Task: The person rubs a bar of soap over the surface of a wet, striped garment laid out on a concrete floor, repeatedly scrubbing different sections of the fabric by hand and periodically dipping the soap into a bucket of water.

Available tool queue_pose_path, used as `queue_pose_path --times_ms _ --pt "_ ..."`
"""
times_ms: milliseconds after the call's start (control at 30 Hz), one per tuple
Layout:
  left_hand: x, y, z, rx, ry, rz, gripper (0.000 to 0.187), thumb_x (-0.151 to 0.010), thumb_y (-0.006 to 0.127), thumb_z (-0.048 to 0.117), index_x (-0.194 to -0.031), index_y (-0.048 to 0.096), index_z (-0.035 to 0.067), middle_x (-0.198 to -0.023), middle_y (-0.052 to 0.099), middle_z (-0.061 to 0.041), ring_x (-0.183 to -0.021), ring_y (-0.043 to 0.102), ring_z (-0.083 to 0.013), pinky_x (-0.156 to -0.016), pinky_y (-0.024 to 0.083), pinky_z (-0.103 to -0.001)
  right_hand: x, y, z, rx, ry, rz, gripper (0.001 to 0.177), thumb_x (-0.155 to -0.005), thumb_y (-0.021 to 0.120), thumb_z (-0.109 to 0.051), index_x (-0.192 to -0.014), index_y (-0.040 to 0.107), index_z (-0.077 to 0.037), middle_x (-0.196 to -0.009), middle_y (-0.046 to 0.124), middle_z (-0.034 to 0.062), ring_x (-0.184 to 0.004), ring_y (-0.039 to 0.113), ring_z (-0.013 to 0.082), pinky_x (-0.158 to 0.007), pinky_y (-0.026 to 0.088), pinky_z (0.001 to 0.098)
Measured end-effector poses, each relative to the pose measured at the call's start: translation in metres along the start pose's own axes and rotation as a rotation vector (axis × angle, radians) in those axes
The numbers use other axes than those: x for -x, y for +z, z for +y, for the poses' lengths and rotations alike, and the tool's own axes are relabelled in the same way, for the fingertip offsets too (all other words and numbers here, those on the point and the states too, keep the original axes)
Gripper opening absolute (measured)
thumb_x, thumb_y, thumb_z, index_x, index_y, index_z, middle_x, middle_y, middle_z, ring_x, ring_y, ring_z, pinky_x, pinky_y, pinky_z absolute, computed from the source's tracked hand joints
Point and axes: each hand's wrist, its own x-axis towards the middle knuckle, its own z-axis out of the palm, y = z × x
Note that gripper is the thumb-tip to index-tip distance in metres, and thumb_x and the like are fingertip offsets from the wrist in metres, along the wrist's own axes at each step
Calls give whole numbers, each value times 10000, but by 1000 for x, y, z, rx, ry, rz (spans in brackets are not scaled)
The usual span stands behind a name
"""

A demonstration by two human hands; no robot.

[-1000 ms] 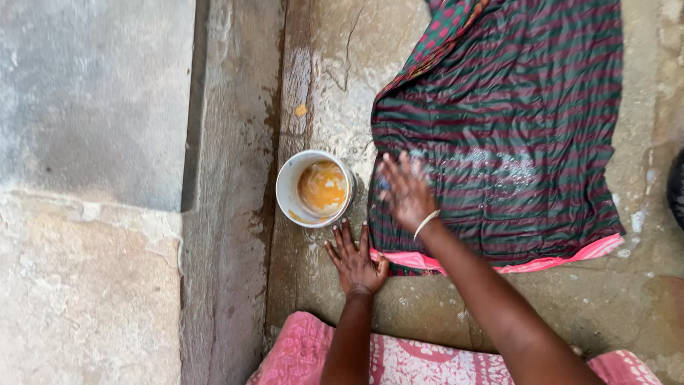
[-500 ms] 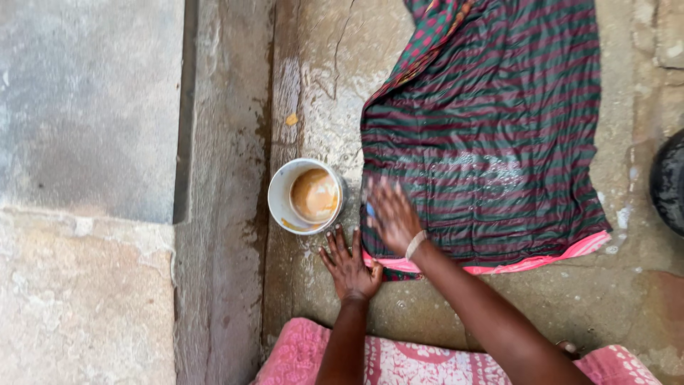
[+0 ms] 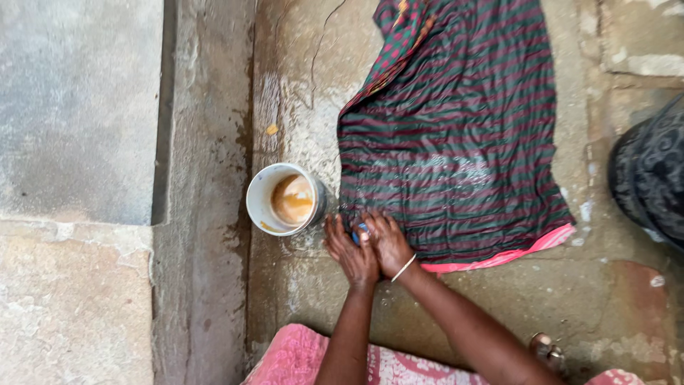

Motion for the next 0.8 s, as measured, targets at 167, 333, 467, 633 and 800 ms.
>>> queue_pose_path --times_ms 167,333,467,633,800 --pt "-7 22 27 -18 -20 -197 743 -1025 262 601 -1593 308 125 -1701 266 -145 -1604 194 -366 -1285 0 -645 53 22 2 -7 213 -160 622 -931 538 -395 -1465 468 -82 -1458 470 162 -1296 464 331 -995 363 547" --pt "13 28 40 -235 150 -441 783 -1025 325 635 -1618 265 127 -1728 156 -133 -1607 43 -363 -1259 -60 -608 116 56 71 -13 223 302 585 -975 599 -477 -1433 466 -138 -1501 463 83 -1389 445 285 -1102 321 552" --pt "10 25 42 -392 218 -489 833 -998 378 642 -1625 221 116 -1714 86 -126 -1575 -14 -352 -1235 -68 -583 182 25 159 267 642 329 843 -985 563 -498 -1617 282 -16 -1666 266 296 -1554 255 442 -1232 187 651" --pt "16 36 46 -587 224 -436 782 -1023 367 585 -1635 189 133 -1731 53 -106 -1585 -24 -343 -1243 -63 -581 193 6 179 332 967 381 757 -1122 452 -522 -1664 164 -80 -1751 197 214 -1583 265 417 -1223 291 583" --pt "14 37 45 -606 233 -472 764 -1004 364 553 -1614 188 128 -1701 37 -125 -1556 -30 -364 -1212 -59 -609 135 55 39 -190 480 327 877 -885 566 -128 -1626 97 -163 -1653 214 112 -1475 320 356 -1192 282 577"
